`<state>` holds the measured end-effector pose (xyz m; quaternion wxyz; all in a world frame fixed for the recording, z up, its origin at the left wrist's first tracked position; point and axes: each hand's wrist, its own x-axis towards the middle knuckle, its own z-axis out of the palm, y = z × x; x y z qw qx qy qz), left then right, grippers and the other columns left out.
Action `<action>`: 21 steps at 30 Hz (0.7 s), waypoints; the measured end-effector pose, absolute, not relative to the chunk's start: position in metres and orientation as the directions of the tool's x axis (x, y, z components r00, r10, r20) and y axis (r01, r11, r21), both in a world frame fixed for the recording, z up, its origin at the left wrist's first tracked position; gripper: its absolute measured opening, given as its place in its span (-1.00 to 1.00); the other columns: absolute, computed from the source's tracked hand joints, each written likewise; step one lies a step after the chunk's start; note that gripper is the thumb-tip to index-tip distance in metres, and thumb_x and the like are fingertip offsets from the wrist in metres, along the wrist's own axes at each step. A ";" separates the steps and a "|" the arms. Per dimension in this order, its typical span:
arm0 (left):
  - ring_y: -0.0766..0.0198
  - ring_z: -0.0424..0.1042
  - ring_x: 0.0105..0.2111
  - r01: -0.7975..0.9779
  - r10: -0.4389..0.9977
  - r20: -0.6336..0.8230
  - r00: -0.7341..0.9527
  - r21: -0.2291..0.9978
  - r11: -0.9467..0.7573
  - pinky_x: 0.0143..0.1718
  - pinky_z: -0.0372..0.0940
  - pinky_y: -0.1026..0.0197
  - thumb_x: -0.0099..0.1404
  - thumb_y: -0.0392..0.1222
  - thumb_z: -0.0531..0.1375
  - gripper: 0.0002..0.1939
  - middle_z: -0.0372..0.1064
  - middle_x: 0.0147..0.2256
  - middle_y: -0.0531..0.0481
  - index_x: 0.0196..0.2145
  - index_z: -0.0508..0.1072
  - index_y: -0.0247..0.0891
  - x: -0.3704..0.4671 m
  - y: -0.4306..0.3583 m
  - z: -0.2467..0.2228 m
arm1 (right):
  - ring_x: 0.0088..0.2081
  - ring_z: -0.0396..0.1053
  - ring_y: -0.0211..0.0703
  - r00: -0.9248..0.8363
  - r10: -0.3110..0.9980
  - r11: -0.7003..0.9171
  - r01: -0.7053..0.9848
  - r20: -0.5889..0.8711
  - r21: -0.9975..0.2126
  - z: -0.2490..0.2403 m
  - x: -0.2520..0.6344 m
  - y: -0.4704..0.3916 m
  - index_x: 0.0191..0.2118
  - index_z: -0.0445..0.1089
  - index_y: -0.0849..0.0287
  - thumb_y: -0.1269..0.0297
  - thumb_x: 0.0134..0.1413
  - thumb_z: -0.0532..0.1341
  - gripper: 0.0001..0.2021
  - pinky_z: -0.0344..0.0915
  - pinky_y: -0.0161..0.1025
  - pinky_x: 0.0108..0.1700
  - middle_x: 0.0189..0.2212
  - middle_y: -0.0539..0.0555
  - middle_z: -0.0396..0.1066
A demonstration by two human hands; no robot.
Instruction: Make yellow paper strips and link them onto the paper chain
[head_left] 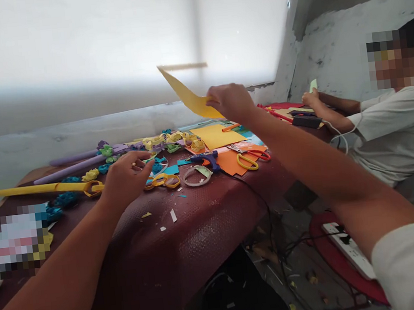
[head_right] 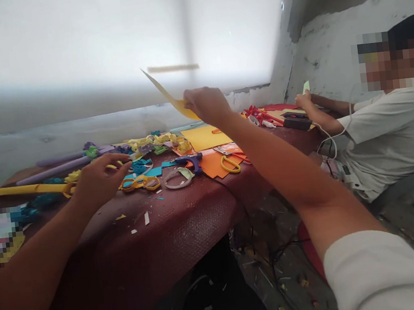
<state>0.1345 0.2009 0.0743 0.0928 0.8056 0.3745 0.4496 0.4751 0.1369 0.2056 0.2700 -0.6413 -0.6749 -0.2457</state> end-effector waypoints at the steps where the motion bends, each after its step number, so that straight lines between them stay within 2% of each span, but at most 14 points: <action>1: 0.10 0.53 -0.05 0.460 0.705 0.645 0.295 0.551 -0.697 -0.02 0.48 -0.06 0.33 0.08 0.36 -0.52 0.51 0.01 -0.14 0.07 0.49 -0.26 0.135 0.201 0.076 | 0.07 0.48 0.10 -0.119 0.679 0.198 0.980 0.725 -0.025 0.214 0.469 0.123 -0.05 0.54 0.17 0.16 0.38 0.27 -0.78 0.26 0.09 0.24 -0.20 0.05 0.52; 3: -0.01 0.48 0.13 0.300 0.729 0.620 0.289 0.665 -0.684 0.00 0.50 -0.03 0.16 0.16 0.47 -0.19 0.41 0.21 -0.22 0.25 0.36 -0.17 0.137 0.202 0.080 | -0.03 0.51 -0.09 -0.230 0.558 0.514 0.850 0.797 -0.115 0.227 0.458 0.097 -0.16 0.57 0.16 0.15 0.32 0.30 -0.81 0.31 -0.07 0.15 -0.31 -0.06 0.49; 4: -0.07 0.39 0.24 0.215 0.737 0.606 0.298 0.710 -0.670 0.03 0.50 -0.02 0.07 0.19 0.51 -0.01 0.30 0.32 -0.25 0.34 0.25 -0.11 0.137 0.202 0.082 | -0.09 0.52 -0.16 -0.236 0.503 0.643 0.745 0.831 -0.177 0.232 0.454 0.085 -0.22 0.56 0.15 0.17 0.27 0.34 -0.85 0.36 -0.14 0.08 -0.32 -0.09 0.50; 6: -0.12 0.16 0.42 0.073 0.756 0.568 0.326 0.782 -0.619 0.14 0.44 -0.04 -0.03 0.23 0.54 0.24 0.05 0.46 -0.29 0.46 0.02 0.00 0.136 0.202 0.085 | -0.18 0.54 -0.25 -0.204 0.451 0.791 0.543 0.869 -0.283 0.237 0.449 0.071 -0.25 0.53 0.11 0.23 0.20 0.39 -0.91 0.44 -0.24 -0.04 -0.30 -0.11 0.55; 8: -0.12 0.02 0.48 -0.017 0.779 0.515 0.359 0.838 -0.546 0.24 0.35 -0.08 -0.04 0.27 0.53 0.34 -0.07 0.50 -0.35 0.50 -0.12 0.02 0.136 0.201 0.087 | -0.23 0.56 -0.28 -0.106 0.468 0.830 0.394 0.877 -0.395 0.232 0.451 0.068 -0.23 0.52 0.08 0.27 0.18 0.40 -0.92 0.49 -0.27 -0.13 -0.26 -0.10 0.60; 9: -0.12 0.03 0.48 -0.048 0.788 0.481 0.385 0.863 -0.504 0.27 0.33 -0.10 0.00 0.30 0.51 0.35 -0.05 0.49 -0.39 0.51 -0.16 0.00 0.135 0.199 0.087 | -0.23 0.57 -0.28 -0.032 0.511 0.813 0.341 0.859 -0.471 0.226 0.455 0.070 -0.22 0.52 0.07 0.28 0.18 0.40 -0.92 0.51 -0.27 -0.14 -0.25 -0.09 0.61; 11: -0.11 0.26 0.38 -0.088 0.794 0.407 0.452 0.906 -0.415 0.22 0.37 -0.11 0.08 0.34 0.45 0.29 0.12 0.42 -0.45 0.52 -0.17 -0.04 0.135 0.195 0.086 | -0.22 0.59 -0.25 0.128 0.640 0.712 0.272 0.758 -0.647 0.207 0.464 0.082 -0.20 0.54 0.10 0.30 0.15 0.42 -0.89 0.54 -0.26 -0.13 -0.21 -0.03 0.63; 13: -0.02 0.55 0.10 -0.103 0.789 0.338 0.513 0.937 -0.334 0.07 0.47 -0.06 0.13 0.27 0.44 0.21 0.35 0.29 -0.41 0.51 -0.11 -0.03 0.136 0.192 0.085 | -0.23 0.60 -0.19 0.239 0.743 0.573 0.255 0.625 -0.779 0.181 0.475 0.096 -0.20 0.55 0.15 0.29 0.10 0.45 -0.84 0.56 -0.21 -0.12 -0.21 0.04 0.65; 14: 0.08 0.62 -0.07 -0.104 0.789 0.310 0.530 0.948 -0.302 -0.03 0.51 0.00 0.13 0.20 0.46 0.17 0.44 0.22 -0.36 0.50 -0.08 -0.01 0.136 0.191 0.084 | -0.27 0.60 -0.16 0.268 0.767 0.528 0.254 0.584 -0.810 0.168 0.481 0.103 -0.24 0.54 0.19 0.29 0.06 0.47 -0.82 0.58 -0.17 -0.16 -0.26 0.08 0.65; 15: 0.18 0.62 -0.21 -0.102 0.792 0.286 0.539 0.956 -0.276 -0.13 0.52 0.08 0.13 0.12 0.48 0.14 0.49 0.16 -0.30 0.49 -0.04 0.01 0.137 0.190 0.083 | -0.32 0.59 -0.13 0.291 0.785 0.488 0.253 0.547 -0.835 0.155 0.486 0.108 -0.27 0.54 0.21 0.29 0.02 0.49 -0.81 0.58 -0.13 -0.20 -0.30 0.11 0.64; 17: 0.32 0.55 -0.34 -0.097 0.806 0.255 0.534 0.965 -0.242 -0.27 0.49 0.21 0.15 -0.01 0.50 0.06 0.53 0.11 -0.22 0.46 0.05 0.01 0.139 0.191 0.081 | -0.37 0.58 -0.09 0.321 0.805 0.435 0.255 0.500 -0.864 0.135 0.493 0.114 -0.28 0.52 0.23 0.30 -0.02 0.50 -0.79 0.58 -0.09 -0.28 -0.37 0.14 0.63; 19: 0.35 0.53 -0.33 -0.097 0.822 0.251 0.512 0.967 -0.236 -0.32 0.45 0.28 0.21 -0.09 0.47 -0.06 0.52 0.11 -0.20 0.43 0.14 -0.04 0.141 0.193 0.079 | -0.35 0.58 -0.08 0.334 0.806 0.420 0.258 0.488 -0.870 0.127 0.492 0.110 -0.25 0.52 0.22 0.29 -0.02 0.49 -0.77 0.59 -0.10 -0.27 -0.37 0.12 0.63; 21: 0.28 0.54 -0.22 -0.106 0.838 0.279 0.469 0.960 -0.261 -0.26 0.48 0.22 0.29 -0.13 0.42 -0.21 0.48 0.12 -0.19 0.39 0.22 -0.12 0.142 0.197 0.078 | -0.28 0.60 -0.09 0.320 0.795 0.450 0.259 0.516 -0.854 0.131 0.480 0.096 -0.20 0.53 0.19 0.29 0.03 0.47 -0.78 0.59 -0.12 -0.18 -0.30 0.09 0.64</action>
